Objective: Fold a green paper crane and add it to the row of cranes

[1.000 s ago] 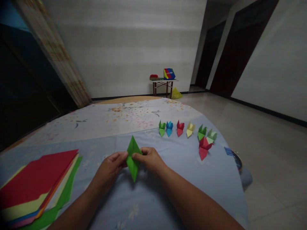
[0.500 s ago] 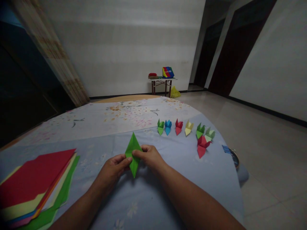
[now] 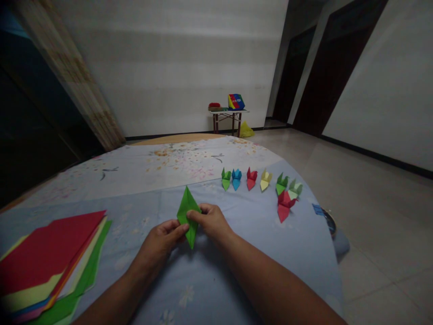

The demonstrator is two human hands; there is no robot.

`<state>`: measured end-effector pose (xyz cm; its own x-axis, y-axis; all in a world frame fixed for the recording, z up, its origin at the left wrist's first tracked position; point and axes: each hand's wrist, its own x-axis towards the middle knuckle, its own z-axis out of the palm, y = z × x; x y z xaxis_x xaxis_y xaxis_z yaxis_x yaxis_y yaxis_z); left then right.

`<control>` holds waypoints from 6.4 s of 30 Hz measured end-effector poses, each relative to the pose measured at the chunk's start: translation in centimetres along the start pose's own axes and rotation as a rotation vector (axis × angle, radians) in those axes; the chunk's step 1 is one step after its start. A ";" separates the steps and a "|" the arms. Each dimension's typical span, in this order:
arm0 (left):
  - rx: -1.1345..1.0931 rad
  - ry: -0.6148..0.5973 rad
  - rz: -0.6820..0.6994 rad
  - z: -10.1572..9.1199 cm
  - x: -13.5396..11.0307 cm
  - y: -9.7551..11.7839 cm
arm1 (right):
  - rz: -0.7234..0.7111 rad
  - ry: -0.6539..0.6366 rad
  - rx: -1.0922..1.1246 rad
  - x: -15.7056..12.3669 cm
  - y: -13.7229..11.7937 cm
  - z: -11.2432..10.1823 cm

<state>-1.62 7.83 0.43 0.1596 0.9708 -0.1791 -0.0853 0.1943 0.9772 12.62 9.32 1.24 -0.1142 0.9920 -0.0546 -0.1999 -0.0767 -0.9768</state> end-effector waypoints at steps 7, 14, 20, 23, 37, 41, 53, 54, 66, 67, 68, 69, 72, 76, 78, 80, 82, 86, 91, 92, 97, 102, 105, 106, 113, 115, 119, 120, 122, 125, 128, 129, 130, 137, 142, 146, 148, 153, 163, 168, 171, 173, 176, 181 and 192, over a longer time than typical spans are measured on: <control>0.240 0.028 0.043 -0.4 -0.5 0.5 | 0.005 -0.060 -0.495 0.4 0.8 -0.9; 0.900 0.046 0.346 -0.4 -2.1 -0.6 | -0.183 -0.078 -1.345 -0.5 0.7 -1.0; 1.524 0.080 0.503 1.3 -3.9 0.3 | -0.264 0.012 -1.461 -0.8 1.2 -1.1; 1.617 -0.027 0.523 2.1 -4.4 -0.4 | -0.300 0.004 -1.457 -0.7 1.4 -1.5; 1.654 -0.158 0.495 3.2 -4.6 -1.2 | -0.471 -0.319 -1.485 -2.1 -2.2 -1.9; 1.658 -0.169 0.441 3.3 -4.6 -1.6 | -0.392 -0.405 -1.550 -2.7 -1.1 -1.9; 1.702 -0.119 0.481 3.1 -4.7 -3.0 | -0.365 -0.218 -1.615 -0.3 -0.2 -3.3; 1.695 -0.117 0.478 3.1 -4.7 -2.9 | -0.361 -0.212 -1.618 -0.1 -0.1 -3.3; 1.629 -0.116 0.502 2.8 -4.4 -1.6 | -0.345 -0.146 -1.579 0.3 -0.7 -3.4; 1.628 -0.115 0.508 2.8 -4.4 -1.6 | -0.365 -0.147 -1.561 0.0 -0.9 -3.4; 1.626 -0.115 0.513 2.8 -4.4 -1.6 | -0.386 -0.160 -1.546 -0.5 -1.0 -3.4; 1.625 -0.118 0.515 2.8 -4.4 -1.6 | -0.403 -0.195 -1.539 -1.0 -1.1 -3.4; 1.627 -0.123 0.498 2.9 -4.4 -1.6 | -0.389 -0.356 -1.560 -2.1 -0.9 -3.4; 1.633 -0.153 0.460 3.0 -4.5 -1.6 | -0.351 -0.347 -1.616 -1.4 -0.4 -3.9; 1.633 -0.180 0.442 3.0 -4.5 -1.5 | -0.340 -0.303 -1.623 -0.7 -0.3 -4.2; 1.628 -0.191 0.433 2.9 -4.6 -1.3 | -0.343 -0.237 -1.606 -0.4 -0.4 -4.5; 1.616 -0.200 0.428 2.8 -4.5 -1.0 | -0.359 -0.178 -1.574 -0.8 -0.5 -4.7; 1.585 -0.263 0.396 2.2 -4.5 -0.1 | -0.360 -0.282 -1.566 -2.8 -0.5 -5.1; 1.601 -0.394 0.333 1.5 -5.6 0.9 | -0.338 -0.305 -1.591 -3.7 0.0 -5.2; 1.616 -0.406 0.317 1.5 -6.0 1.1 | -0.339 -0.298 -1.592 -3.6 0.0 -5.2; 1.651 -0.452 0.276 2.0 -7.6 1.5 | -0.335 -0.300 -1.601 -3.3 -0.2 -5.2; 1.632 -0.537 0.230 1.9 -8.5 2.0 | -0.338 -0.298 -1.596 -3.4 -0.1 -5.3; 1.612 -0.586 0.240 1.1 -9.2 1.9 | -0.346 -0.299 -1.585 -3.4 0.1 -5.4; 1.607 -0.587 0.252 0.8 -9.3 1.8 | -0.348 -0.298 -1.583 -3.4 0.2 -5.5; 1.568 -0.253 0.465 -0.2 -6.8 1.2 | -0.353 -0.297 -1.577 -3.3 0.4 -5.5; 1.573 -0.278 0.452 0.1 -6.0 0.9 | -0.347 -0.293 -1.577 -3.3 0.3 -5.4; 1.582 -0.297 0.425 0.3 -5.8 0.4 | -0.380 -0.302 -1.568 -3.7 0.1 -5.4; 1.581 -0.300 0.425 0.3 -5.8 0.3 | -0.394 -0.306 -1.569 -3.7 0.1 -5.4; 1.576 -0.312 0.425 0.1 -5.9 0.2 | -0.403 -0.315 -1.575 -3.7 0.1 -5.6; 1.552 -0.334 0.438 -0.2 -5.8 0.2 | -0.357 -0.237 -1.595 -3.4 0.0 -5.9; 1.529 -0.324 0.451 -0.4 -5.6 0.1 | -0.356 -0.076 -1.590 -3.3 -0.3 -6.1; 1.525 -0.324 0.451 -0.4 -5.6 0.1 | -0.384 -0.068 -1.582 -3.4 -0.3 -6.1; 1.521 -0.324 0.451 -0.5 -5.6 0.0 | -0.420 -0.098 -1.573 -3.5 -0.4 -6.0; 1.495 -0.294 0.439 -0.3 -5.6 0.0 | -0.403 -0.206 -1.590 -3.6 0.3 -6.0; 1.466 -0.243 0.484 -0.2 -5.2 -0.5 | -0.458 -0.222 -1.568 -3.2 0.0 -5.6; 1.464 -0.199 0.532 -0.4 -4.8 -1.5 | -0.461 -0.401 -1.586 -3.1 0.2 -4.8; 1.468 -0.180 0.548 -0.5 -4.6 -1.8 | -0.439 -0.426 -1.601 -2.5 0.3 -4.8; 1.475 -0.176 0.548 -0.5 -4.4 -2.0 | -0.384 -0.383 -1.619 -0.4 0.2 -5.8; 1.528 -0.205 0.589 -0.9 -4.2 -1.6 | -0.348 -0.270 -1.542 -0.2 0.0 -6.1; 1.623 -0.265 0.549 -0.6 -4.6 -0.9 | -0.282 -0.315 -1.534 -1.5 0.4 -5.2; 1.650 -0.305 0.535 -0.6 -5.0 -0.8 | -0.228 -0.329 -1.532 -1.7 0.4 -5.0; 1.652 -0.320 0.526 -0.7 -5.3 -0.7 | -0.210 -0.320 -1.529 -1.6 0.4 -5.1; 1.649 -0.328 0.516 -1.1 -5.5 -0.7 | -0.189 -0.317 -1.518 -1.5 0.2 -5.1; 1.579 -0.309 0.601 -1.8 -4.8 -1.0 | -0.241 -0.324 -1.479 -1.4 0.1 -5.2; 1.482 0.130 0.795 -3.7 -3.1 0.7 | -0.427 -0.369 -1.359 -1.8 -0.5 -6.5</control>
<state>-5.79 5.48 1.21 0.4519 0.7749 0.4419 0.8447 -0.5310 0.0674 19.22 8.26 0.44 -0.5610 0.8172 0.1323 0.7427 0.5674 -0.3556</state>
